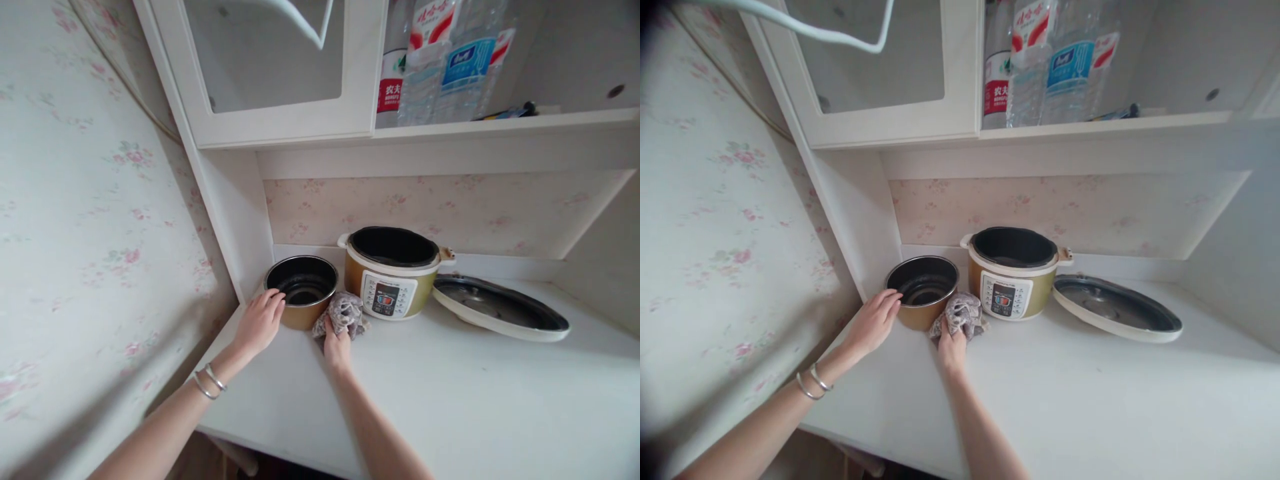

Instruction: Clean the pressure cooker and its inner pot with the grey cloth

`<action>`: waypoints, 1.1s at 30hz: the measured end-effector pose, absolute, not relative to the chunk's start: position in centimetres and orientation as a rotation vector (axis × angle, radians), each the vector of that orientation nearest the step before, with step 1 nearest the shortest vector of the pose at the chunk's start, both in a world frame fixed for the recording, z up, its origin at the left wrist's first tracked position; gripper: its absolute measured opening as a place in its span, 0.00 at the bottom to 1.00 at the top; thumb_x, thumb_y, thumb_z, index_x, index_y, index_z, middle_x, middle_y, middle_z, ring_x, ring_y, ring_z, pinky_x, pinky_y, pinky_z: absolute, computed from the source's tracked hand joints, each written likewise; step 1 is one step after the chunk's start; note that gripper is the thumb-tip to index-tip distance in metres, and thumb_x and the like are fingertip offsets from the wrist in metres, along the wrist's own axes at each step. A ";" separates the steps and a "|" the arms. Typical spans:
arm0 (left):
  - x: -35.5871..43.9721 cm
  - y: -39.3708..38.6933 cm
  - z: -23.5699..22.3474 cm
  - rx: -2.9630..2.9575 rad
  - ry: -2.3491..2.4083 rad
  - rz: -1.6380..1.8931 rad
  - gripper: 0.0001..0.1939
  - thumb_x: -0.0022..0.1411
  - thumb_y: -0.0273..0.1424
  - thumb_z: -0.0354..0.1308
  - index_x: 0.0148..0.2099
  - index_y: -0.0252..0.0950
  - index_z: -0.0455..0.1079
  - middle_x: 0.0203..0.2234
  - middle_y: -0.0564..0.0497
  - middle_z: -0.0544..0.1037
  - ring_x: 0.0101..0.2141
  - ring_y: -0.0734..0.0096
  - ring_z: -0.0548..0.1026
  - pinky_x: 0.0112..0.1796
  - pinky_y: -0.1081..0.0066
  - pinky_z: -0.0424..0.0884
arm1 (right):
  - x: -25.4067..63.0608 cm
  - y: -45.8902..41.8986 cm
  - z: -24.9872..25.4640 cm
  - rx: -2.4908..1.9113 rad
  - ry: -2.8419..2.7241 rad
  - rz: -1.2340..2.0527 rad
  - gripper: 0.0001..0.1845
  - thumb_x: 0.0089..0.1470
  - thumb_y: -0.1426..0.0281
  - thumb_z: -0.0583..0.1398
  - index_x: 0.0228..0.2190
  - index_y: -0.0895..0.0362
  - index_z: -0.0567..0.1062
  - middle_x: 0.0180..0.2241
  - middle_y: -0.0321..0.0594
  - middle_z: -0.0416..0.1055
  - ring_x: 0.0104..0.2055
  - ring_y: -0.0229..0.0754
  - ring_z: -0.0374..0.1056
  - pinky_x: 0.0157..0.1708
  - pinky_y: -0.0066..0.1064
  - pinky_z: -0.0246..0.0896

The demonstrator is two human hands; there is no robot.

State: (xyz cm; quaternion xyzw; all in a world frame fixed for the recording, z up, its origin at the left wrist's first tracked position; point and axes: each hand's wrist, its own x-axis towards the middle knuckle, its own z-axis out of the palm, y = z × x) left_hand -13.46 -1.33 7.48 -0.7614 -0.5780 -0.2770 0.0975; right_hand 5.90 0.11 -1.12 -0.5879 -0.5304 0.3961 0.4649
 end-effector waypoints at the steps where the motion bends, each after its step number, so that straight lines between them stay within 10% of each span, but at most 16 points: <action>1: -14.6 -0.9 7.6 -2.292 -1.686 -0.775 0.20 0.68 0.37 0.40 0.54 0.38 0.67 0.52 0.44 0.69 0.52 0.59 0.66 0.54 0.59 0.60 | 5.9 0.2 -1.4 -1.442 -1.309 0.974 0.28 0.59 0.54 0.45 0.50 0.57 0.69 0.53 0.44 0.67 0.59 0.44 0.58 0.58 0.31 0.50; 11: -11.9 -0.5 8.2 -2.313 -1.717 -0.769 0.18 0.67 0.39 0.43 0.39 0.40 0.73 0.34 0.44 0.76 0.42 0.59 0.72 0.46 0.60 0.65 | 5.5 0.5 -2.8 -1.385 -1.308 0.957 0.25 0.57 0.54 0.48 0.45 0.57 0.72 0.48 0.46 0.71 0.54 0.45 0.64 0.55 0.33 0.55; 25: -18.0 3.0 9.3 -2.543 -1.650 -0.684 0.21 0.68 0.41 0.42 0.53 0.38 0.70 0.52 0.48 0.72 0.56 0.63 0.64 0.57 0.61 0.59 | 5.4 1.1 -3.9 -1.293 -1.223 0.951 0.29 0.54 0.51 0.51 0.44 0.60 0.76 0.47 0.49 0.72 0.52 0.50 0.65 0.54 0.36 0.54; 33: -12.0 -0.5 8.9 -2.320 -1.728 -0.600 0.18 0.68 0.38 0.42 0.44 0.39 0.73 0.40 0.46 0.78 0.39 0.64 0.77 0.36 0.70 0.72 | 5.3 0.7 -3.9 -1.312 -1.204 0.979 0.27 0.50 0.52 0.55 0.40 0.61 0.77 0.43 0.51 0.74 0.49 0.53 0.67 0.52 0.39 0.56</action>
